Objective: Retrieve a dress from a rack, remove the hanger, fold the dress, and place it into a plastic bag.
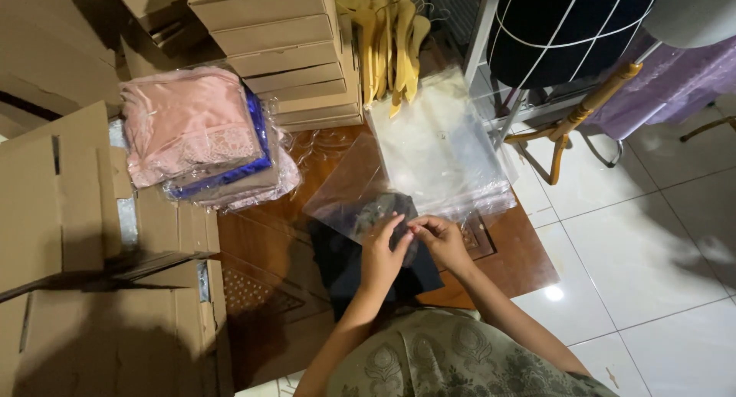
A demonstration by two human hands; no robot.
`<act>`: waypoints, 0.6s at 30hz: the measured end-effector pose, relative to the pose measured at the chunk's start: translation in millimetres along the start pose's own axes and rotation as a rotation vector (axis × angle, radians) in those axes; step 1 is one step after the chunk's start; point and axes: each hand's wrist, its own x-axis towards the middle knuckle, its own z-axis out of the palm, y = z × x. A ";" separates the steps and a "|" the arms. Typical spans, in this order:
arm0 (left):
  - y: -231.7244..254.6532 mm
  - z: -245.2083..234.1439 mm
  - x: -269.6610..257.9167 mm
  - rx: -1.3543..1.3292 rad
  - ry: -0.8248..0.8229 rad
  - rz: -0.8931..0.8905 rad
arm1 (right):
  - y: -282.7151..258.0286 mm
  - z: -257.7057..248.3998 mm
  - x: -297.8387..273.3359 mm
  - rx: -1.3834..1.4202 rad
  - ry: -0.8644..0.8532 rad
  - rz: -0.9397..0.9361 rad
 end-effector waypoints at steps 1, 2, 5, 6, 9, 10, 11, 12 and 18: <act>-2.8 -0.6 -2.4 -0.023 -0.012 -0.051 | 0.1 1.2 -0.3 -0.029 0.003 -0.036; -5.6 -1.1 -4.7 -0.047 -0.025 -0.101 | 0.1 2.3 -0.4 -0.058 0.007 -0.072; 0.0 -13.2 2.6 -0.184 -0.021 -0.219 | -7.0 1.7 0.6 -0.136 0.024 -0.066; 3.7 -17.8 5.5 -0.186 -0.017 -0.219 | -6.2 4.9 -0.1 -0.138 0.022 -0.069; 13.8 -27.8 17.0 -0.220 0.141 -0.195 | -6.1 12.6 3.4 -0.094 0.127 0.042; 16.5 -29.1 20.9 -0.284 0.189 -0.184 | -6.9 14.6 6.0 -0.043 0.096 0.033; 19.3 -30.7 24.3 -0.347 0.238 -0.173 | -7.6 16.7 8.1 0.007 0.065 0.026; 19.4 -28.9 27.6 -0.346 0.245 -0.175 | -29.6 23.1 7.8 0.005 0.058 0.023; -8.5 -1.5 19.3 -0.759 0.470 -0.356 | -74.4 58.7 12.6 -0.396 -0.084 -0.559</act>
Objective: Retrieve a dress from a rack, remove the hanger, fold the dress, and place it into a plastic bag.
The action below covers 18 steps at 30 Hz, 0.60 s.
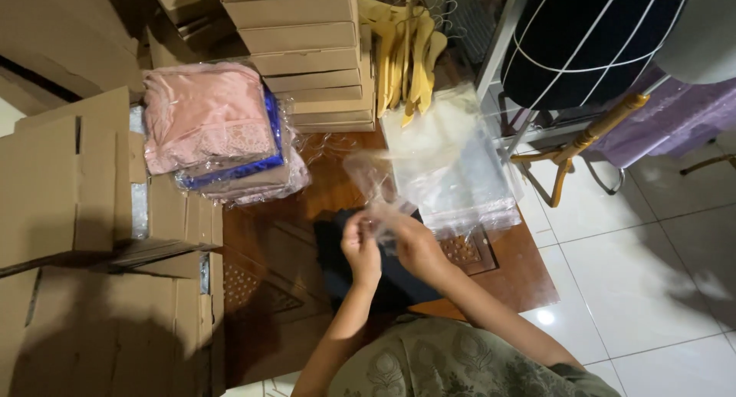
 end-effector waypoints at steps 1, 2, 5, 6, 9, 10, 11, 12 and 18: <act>1.7 -2.4 0.0 -0.045 0.073 -0.012 | 14.5 6.3 -3.0 -0.197 -0.057 -0.185; 3.5 -4.7 -0.1 -0.090 0.147 -0.023 | 28.8 12.5 -5.9 -0.394 -0.113 -0.371; 43.1 -12.7 -1.9 -0.110 0.138 0.112 | -5.7 1.8 18.4 -0.564 -0.225 -0.509; 25.3 -26.5 -7.3 -0.108 0.144 0.116 | 2.3 -0.1 18.2 -0.560 -0.226 -0.515; -30.6 -71.9 -27.0 0.041 0.048 0.202 | 27.1 -1.4 14.7 -0.761 -0.420 -0.456; -51.4 -87.6 -34.8 0.011 0.076 0.082 | 36.5 -0.4 13.3 -0.798 -0.400 -0.491; -72.3 -102.1 -43.2 -0.020 0.105 -0.038 | 45.9 -0.6 11.8 -0.836 -0.381 -0.527; -73.0 -112.6 -48.1 -0.023 0.106 -0.039 | 54.2 -2.1 8.0 -0.838 -0.383 -0.528; -43.3 -125.6 -38.1 0.461 0.141 0.354 | 103.2 -6.8 -25.2 -0.899 -0.781 -0.547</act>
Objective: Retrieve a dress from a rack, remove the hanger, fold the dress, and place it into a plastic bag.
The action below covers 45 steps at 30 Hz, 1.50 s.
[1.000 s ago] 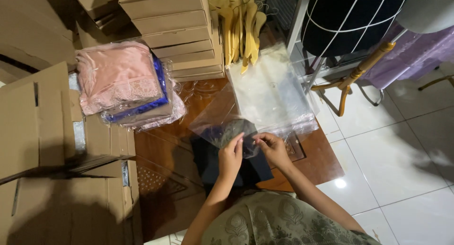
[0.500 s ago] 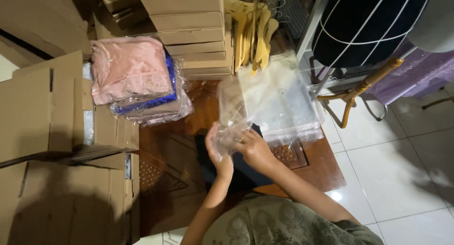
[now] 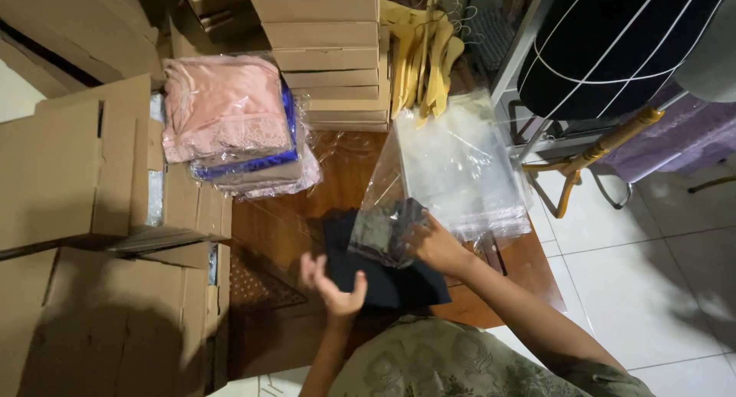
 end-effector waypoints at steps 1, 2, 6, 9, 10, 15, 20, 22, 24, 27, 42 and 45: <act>5.4 4.4 9.9 -0.015 -0.176 0.158 | -0.7 0.6 -4.6 0.005 0.140 -0.032; 11.0 8.9 19.7 -0.031 -0.352 0.316 | -1.3 1.0 -9.5 0.011 0.281 -0.062; 46.9 39.1 26.4 0.194 -0.885 0.332 | 5.1 16.8 -22.2 0.026 0.306 -0.093; 27.2 64.7 18.5 0.154 -1.018 0.352 | 10.3 11.4 -27.2 0.076 0.343 -0.083; 0.9 77.0 7.5 0.159 -0.952 0.380 | 14.4 14.0 -31.9 0.113 0.346 -0.056; -12.3 81.9 16.4 0.373 -0.807 0.122 | -1.0 -35.2 -49.3 0.203 0.424 0.107; 23.3 51.9 86.1 0.040 -0.295 -0.176 | -22.1 -23.3 -76.2 0.758 0.926 0.749; 30.6 39.0 106.2 0.032 -0.196 -0.184 | -27.3 30.4 -73.8 1.038 0.913 0.983; 33.5 28.9 120.0 0.019 -0.097 -0.181 | -31.9 82.3 -68.4 1.317 0.885 1.215; 38.3 12.0 129.2 -0.178 0.037 -0.307 | -34.3 131.7 -48.8 1.567 0.530 1.429; 51.5 -19.0 125.2 -0.084 0.113 -0.165 | -68.4 167.7 7.0 1.664 0.088 1.447; 65.0 -9.6 131.5 -0.021 0.047 -0.110 | -75.4 191.6 -5.1 1.760 0.136 1.448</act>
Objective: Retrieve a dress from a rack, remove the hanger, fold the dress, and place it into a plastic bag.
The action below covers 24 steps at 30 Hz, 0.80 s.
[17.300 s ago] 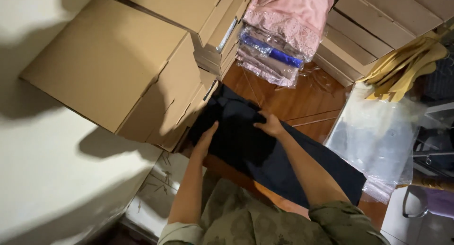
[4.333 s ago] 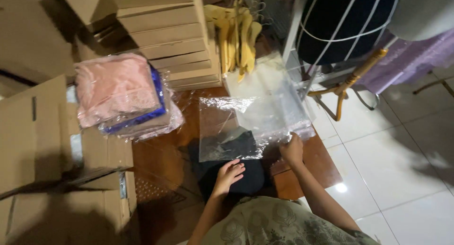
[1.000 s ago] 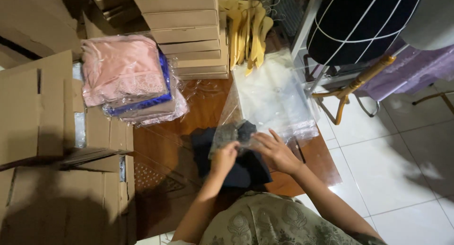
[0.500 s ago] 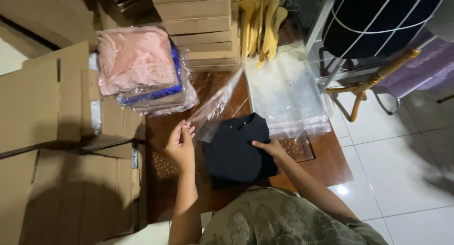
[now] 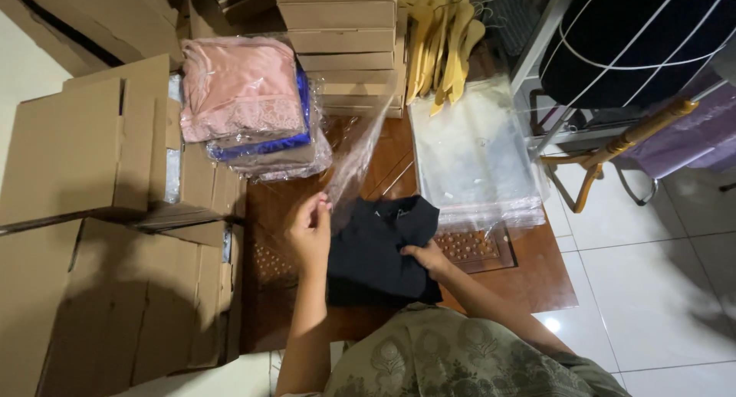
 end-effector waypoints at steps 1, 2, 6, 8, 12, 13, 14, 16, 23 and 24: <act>0.2 5.0 -0.3 0.008 -0.038 0.027 | 3.7 -3.0 1.4 0.058 0.005 0.024; 0.6 9.3 -0.3 0.019 -0.074 0.053 | 7.1 -5.0 2.9 0.116 0.007 0.048; 9.3 30.0 3.9 0.064 -0.062 0.070 | 4.3 -67.6 -12.4 0.156 0.034 0.036; 9.4 32.9 10.0 0.124 -0.034 0.130 | -24.4 -99.1 -45.7 0.167 0.099 -0.004; 7.2 26.1 24.1 0.257 -0.045 0.372 | -55.2 -158.9 -80.0 0.216 0.179 -0.126; 17.5 23.0 26.3 0.347 -0.054 0.439 | -69.0 -165.3 -93.1 0.191 0.201 -0.159; 27.9 19.9 27.8 0.438 -0.063 0.507 | -82.1 -172.1 -107.1 0.166 0.223 -0.190; 9.4 36.2 28.7 0.452 -0.158 0.529 | -111.8 -179.2 -139.8 0.194 0.244 -0.268; 19.7 97.5 -42.7 0.216 -0.813 -0.556 | -142.4 -251.8 -185.8 0.143 0.321 -0.382; -1.5 114.8 -58.0 0.213 -0.816 -0.559 | -143.7 -260.2 -188.3 0.140 0.325 -0.380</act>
